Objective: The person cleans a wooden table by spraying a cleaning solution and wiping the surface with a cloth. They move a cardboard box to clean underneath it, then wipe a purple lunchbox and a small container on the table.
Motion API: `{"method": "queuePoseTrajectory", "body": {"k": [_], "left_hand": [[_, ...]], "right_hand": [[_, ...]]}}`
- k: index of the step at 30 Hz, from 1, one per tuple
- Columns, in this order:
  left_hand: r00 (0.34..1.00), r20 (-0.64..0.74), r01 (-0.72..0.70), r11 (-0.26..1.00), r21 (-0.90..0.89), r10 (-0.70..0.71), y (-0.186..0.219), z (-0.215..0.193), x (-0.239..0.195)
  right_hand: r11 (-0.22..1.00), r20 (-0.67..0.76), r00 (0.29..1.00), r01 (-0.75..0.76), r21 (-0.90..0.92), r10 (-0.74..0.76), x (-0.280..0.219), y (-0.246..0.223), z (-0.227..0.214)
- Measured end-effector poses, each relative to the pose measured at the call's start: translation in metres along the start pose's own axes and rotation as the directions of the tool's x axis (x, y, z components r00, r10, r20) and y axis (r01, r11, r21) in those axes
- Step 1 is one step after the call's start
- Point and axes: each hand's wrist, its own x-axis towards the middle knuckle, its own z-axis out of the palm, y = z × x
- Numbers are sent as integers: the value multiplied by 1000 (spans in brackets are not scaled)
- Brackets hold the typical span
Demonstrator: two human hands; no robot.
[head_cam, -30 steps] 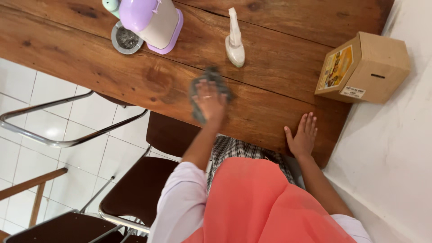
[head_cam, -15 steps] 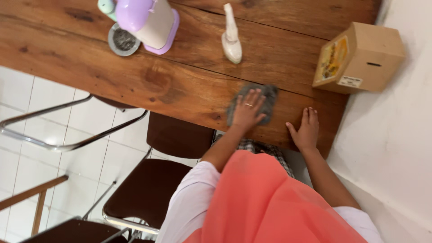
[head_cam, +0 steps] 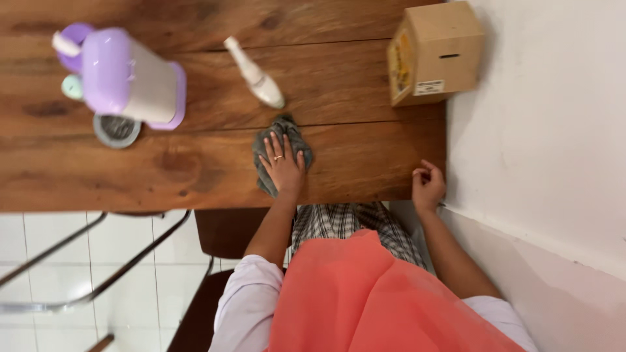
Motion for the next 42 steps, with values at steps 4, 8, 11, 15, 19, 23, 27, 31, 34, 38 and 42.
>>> {"method": "queuePoseTrajectory", "body": {"k": [4, 8, 11, 15, 19, 23, 27, 31, 34, 38, 42], "left_hand": [[988, 68, -143, 989, 31, 140, 67, 3, 29], [924, 173, -354, 934, 48, 341, 142, 0, 32], [795, 312, -577, 808, 122, 520, 194, -3, 10], [664, 323, -705, 709, -30, 674, 245, 4, -42], [467, 278, -862, 502, -67, 839, 254, 16, -73], [257, 215, -951, 286, -116, 942, 225, 22, -74], [217, 159, -952, 245, -181, 963, 168, 17, -73], [512, 94, -834, 521, -182, 854, 103, 7, -77], [780, 138, -613, 790, -26, 610, 47, -2, -72], [986, 103, -143, 986, 87, 134, -49, -15, -64], [948, -86, 294, 947, -128, -306, -121, -24, -67]], "right_hand": [[993, -32, 993, -113, -35, 112, -23, 4, -8], [985, -37, 985, -170, -10, 169, -45, 2, -20], [992, -55, 990, -128, 14, 129, -65, -6, -34], [981, -57, 981, -184, 54, 187, -72, -10, -49], [974, -49, 981, -181, 139, 189, -83, -9, -54], [976, -10, 984, -176, 130, 179, -79, -7, -53], [983, 25, 985, -173, 57, 172, -62, -13, -41], [971, 145, 986, -117, 210, 87, -31, -28, -8], [990, 257, 966, -63, 123, 29, -14, -43, 22], [992, 429, 895, 96, 80, -121, -1, -73, 63], [960, 540, 794, 251, 126, -279, 4, -99, 95]]}}
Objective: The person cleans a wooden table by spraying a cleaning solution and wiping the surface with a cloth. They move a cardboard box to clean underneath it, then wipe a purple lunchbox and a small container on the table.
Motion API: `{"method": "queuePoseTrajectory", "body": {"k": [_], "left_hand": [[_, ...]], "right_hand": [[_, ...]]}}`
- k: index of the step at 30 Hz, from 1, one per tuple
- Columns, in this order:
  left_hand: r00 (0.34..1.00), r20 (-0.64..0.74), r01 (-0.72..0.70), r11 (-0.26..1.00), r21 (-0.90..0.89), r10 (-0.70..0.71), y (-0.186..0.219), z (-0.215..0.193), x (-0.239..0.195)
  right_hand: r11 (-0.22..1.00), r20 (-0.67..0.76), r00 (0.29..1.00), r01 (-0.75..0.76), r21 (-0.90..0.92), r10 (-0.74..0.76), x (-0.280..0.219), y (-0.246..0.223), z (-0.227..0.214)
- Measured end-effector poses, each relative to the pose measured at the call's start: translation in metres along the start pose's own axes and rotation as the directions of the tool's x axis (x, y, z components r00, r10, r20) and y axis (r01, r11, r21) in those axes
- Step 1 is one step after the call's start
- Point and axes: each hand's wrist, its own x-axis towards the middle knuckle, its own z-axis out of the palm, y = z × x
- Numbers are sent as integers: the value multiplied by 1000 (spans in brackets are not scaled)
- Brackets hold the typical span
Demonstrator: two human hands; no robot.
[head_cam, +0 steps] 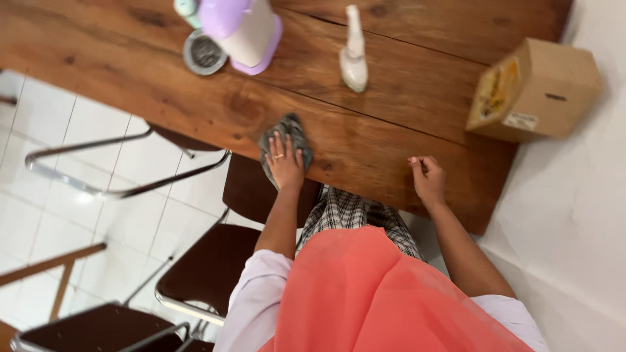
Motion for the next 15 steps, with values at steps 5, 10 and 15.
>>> {"method": "queuePoseTrajectory", "body": {"k": [5, 10, 15], "left_hand": [[940, 55, 334, 942, 33, -336, 46, 11, -4], [960, 42, 278, 953, -116, -275, 92, 19, -22], [840, -72, 514, 832, -208, -537, 41, 8, 34]], "right_hand": [[973, 108, 989, 123, -196, -103, 20, -8, 23], [844, 391, 912, 302, -444, -121, 35, -6, 53], [659, 599, 794, 396, -640, 105, 37, 7, 69]]}}
